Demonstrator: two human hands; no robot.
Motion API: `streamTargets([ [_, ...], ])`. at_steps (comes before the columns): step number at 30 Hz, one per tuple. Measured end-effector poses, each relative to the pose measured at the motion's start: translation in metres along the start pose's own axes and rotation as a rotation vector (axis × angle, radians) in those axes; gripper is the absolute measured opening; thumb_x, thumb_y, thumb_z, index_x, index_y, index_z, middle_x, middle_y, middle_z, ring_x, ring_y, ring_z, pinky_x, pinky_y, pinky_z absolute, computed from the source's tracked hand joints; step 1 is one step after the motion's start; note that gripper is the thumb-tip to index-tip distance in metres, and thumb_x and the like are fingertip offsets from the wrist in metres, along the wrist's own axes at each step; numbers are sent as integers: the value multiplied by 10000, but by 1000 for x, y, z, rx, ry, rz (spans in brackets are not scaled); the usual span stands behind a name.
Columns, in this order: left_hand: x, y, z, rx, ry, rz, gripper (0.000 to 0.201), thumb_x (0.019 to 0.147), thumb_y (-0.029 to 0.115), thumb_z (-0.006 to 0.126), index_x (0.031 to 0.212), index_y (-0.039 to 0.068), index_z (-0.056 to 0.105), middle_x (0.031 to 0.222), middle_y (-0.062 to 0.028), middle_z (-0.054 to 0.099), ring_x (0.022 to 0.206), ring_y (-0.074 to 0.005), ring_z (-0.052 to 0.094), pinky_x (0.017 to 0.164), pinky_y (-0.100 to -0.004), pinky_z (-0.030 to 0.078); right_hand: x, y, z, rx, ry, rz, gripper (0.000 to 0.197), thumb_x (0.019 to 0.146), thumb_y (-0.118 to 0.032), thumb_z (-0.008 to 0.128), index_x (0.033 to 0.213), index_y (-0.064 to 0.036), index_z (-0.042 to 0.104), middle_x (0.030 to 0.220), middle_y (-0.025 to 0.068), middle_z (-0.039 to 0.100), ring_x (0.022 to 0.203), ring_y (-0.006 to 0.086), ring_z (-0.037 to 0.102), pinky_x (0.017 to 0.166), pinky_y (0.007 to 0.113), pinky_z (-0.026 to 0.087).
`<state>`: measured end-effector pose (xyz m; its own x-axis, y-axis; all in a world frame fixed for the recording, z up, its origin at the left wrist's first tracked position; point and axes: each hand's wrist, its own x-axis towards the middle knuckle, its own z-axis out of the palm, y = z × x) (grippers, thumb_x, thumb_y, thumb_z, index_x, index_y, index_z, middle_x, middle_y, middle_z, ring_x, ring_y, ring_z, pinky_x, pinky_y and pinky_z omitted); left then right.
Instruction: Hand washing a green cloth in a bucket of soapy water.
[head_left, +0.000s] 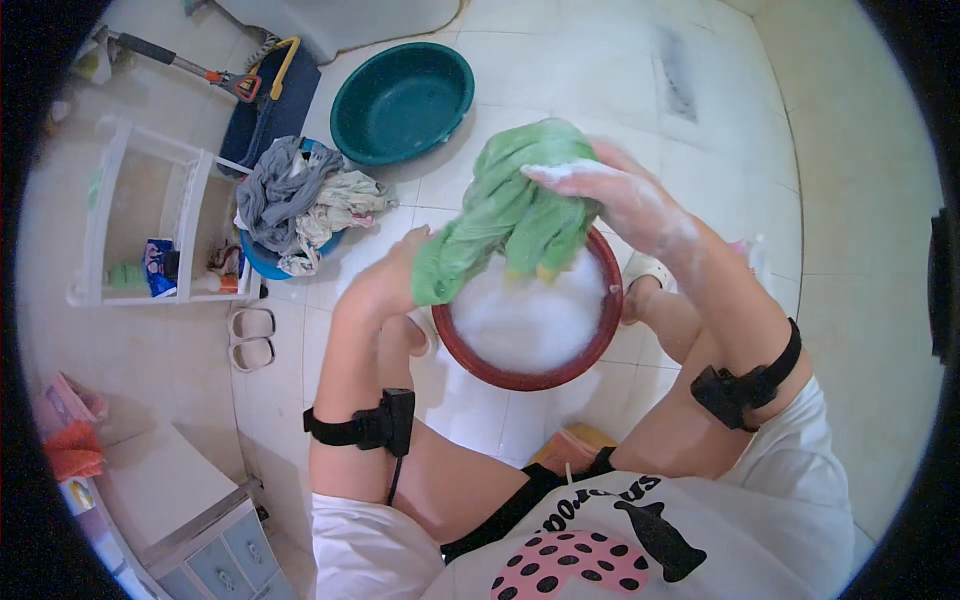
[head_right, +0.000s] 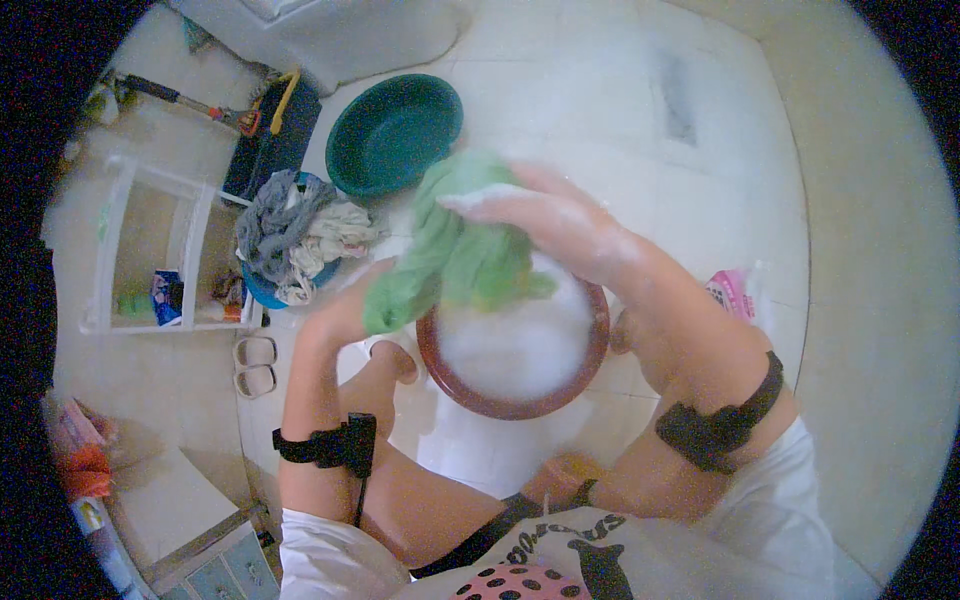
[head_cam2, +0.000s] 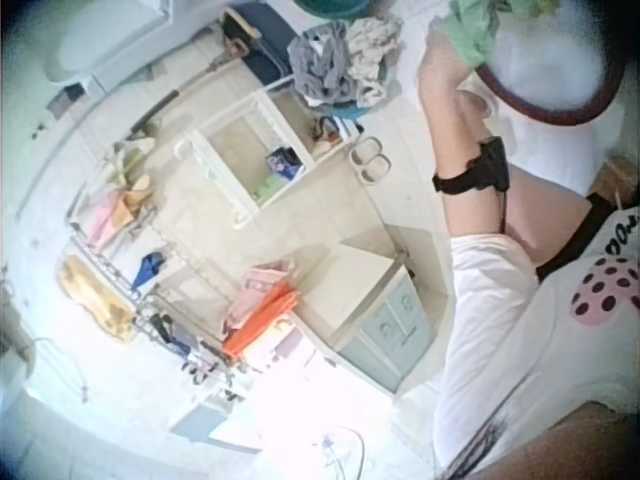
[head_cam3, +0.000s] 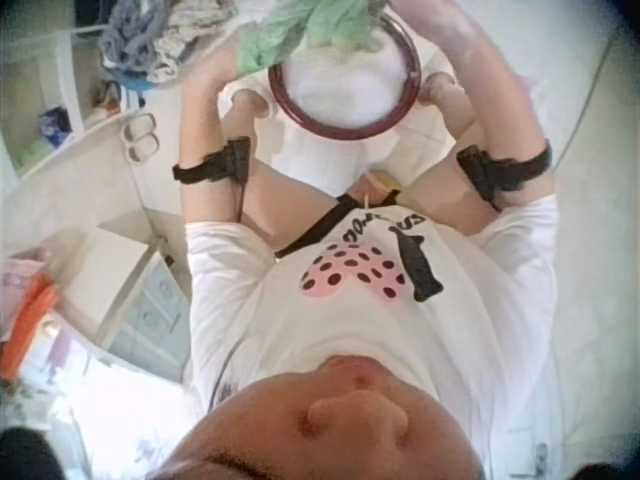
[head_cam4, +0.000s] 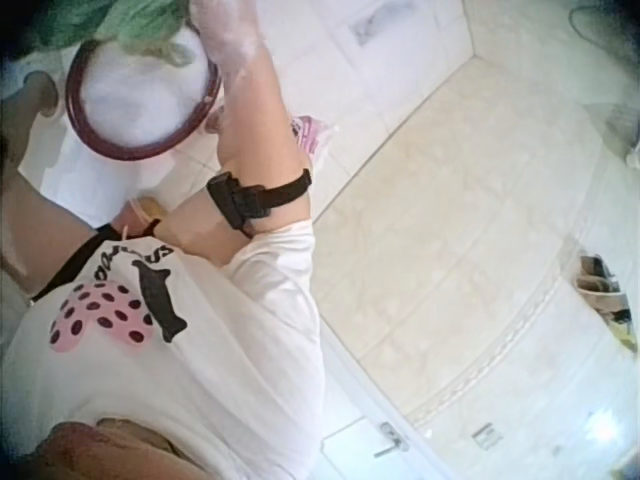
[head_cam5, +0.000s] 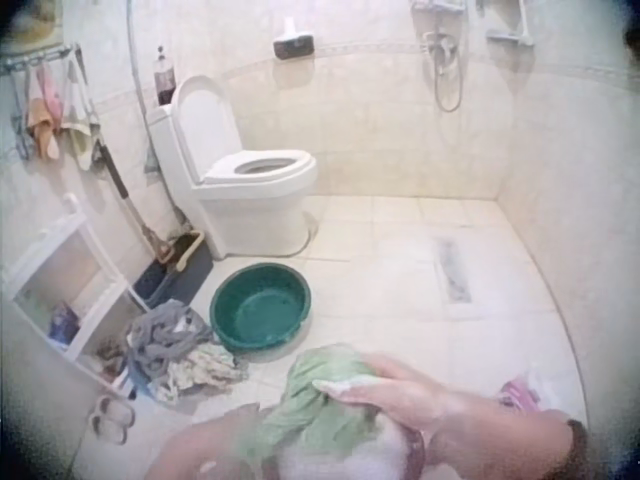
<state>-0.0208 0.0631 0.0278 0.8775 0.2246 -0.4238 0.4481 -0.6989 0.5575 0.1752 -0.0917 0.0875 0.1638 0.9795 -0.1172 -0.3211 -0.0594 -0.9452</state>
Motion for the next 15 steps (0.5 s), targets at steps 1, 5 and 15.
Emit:
streamTargets([
  [1, 1, 5, 6, 110, 50, 30, 633, 680, 310, 609, 1197, 15, 395, 1247, -269, 321, 1158, -340, 336, 963, -355, 285, 2, 4, 1, 3, -5, -7, 332, 767, -199, 564, 1032, -1, 536, 975, 48, 560, 876, 135, 517, 796, 281, 417],
  [5, 17, 44, 4, -137, 345, 182, 780, 676, 229, 643, 1284, 4, 210, 1295, -213, 264, 1221, -271, 241, 1008, -322, 174, 9, 10, 8, -85, 216, -210, 373, 785, -210, 528, 1085, 8, 490, 1040, 83, 523, 927, 151, 502, 832, 276, 399],
  [15, 30, 81, 27, -653, 378, 344, 742, 571, 210, 740, 1180, 5, 370, 1164, -138, 447, 1081, -225, 431, 922, -313, 325, 21, 11, 30, 620, 251, -47, 376, 789, -295, 551, 1076, -67, 468, 909, 92, 544, 821, 195, 559, 692, 310, 467],
])
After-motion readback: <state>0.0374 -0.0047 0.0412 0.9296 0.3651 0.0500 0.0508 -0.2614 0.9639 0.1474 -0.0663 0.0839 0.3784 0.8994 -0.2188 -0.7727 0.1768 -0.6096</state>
